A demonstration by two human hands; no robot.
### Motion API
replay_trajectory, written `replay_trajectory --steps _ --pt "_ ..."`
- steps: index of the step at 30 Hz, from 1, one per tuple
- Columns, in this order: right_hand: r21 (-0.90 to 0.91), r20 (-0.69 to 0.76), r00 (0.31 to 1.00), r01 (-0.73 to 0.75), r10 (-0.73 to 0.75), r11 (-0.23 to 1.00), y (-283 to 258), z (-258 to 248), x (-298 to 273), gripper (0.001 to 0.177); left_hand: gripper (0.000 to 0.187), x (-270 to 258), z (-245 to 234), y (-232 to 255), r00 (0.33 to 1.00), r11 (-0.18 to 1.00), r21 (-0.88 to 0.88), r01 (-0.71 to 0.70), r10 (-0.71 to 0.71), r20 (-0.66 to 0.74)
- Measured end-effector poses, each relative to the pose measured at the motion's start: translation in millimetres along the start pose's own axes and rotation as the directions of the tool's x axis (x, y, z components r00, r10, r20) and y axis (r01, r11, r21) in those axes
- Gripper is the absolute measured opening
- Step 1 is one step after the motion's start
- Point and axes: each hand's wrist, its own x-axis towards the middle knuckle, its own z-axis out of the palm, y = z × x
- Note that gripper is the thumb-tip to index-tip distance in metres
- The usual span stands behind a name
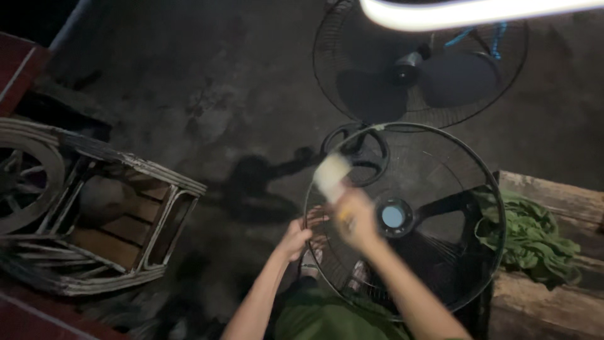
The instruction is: The person wipes the front grill and motor housing of a standing fan with a green cloth, then removes the front grill and brushes the fan blades and inner grill with a small brush.
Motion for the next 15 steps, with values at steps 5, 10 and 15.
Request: replay_trajectory --steps 5,10,15 --pt "-0.1 0.192 0.813 -0.54 0.549 0.835 28 -36 -13 0.016 0.086 -7 -18 26 0.993 0.992 -0.119 -0.038 0.025 -0.115" --pt "-0.279 -0.193 0.98 -0.105 0.051 0.955 32 2 29 0.018 0.084 5 -19 32 0.991 0.997 0.004 -0.074 0.074 -0.108" --pt "0.274 0.754 0.655 -0.376 0.045 0.885 -20 4 -24 0.02 0.091 9 -31 29 0.989 0.991 0.088 -0.105 0.113 -0.094"
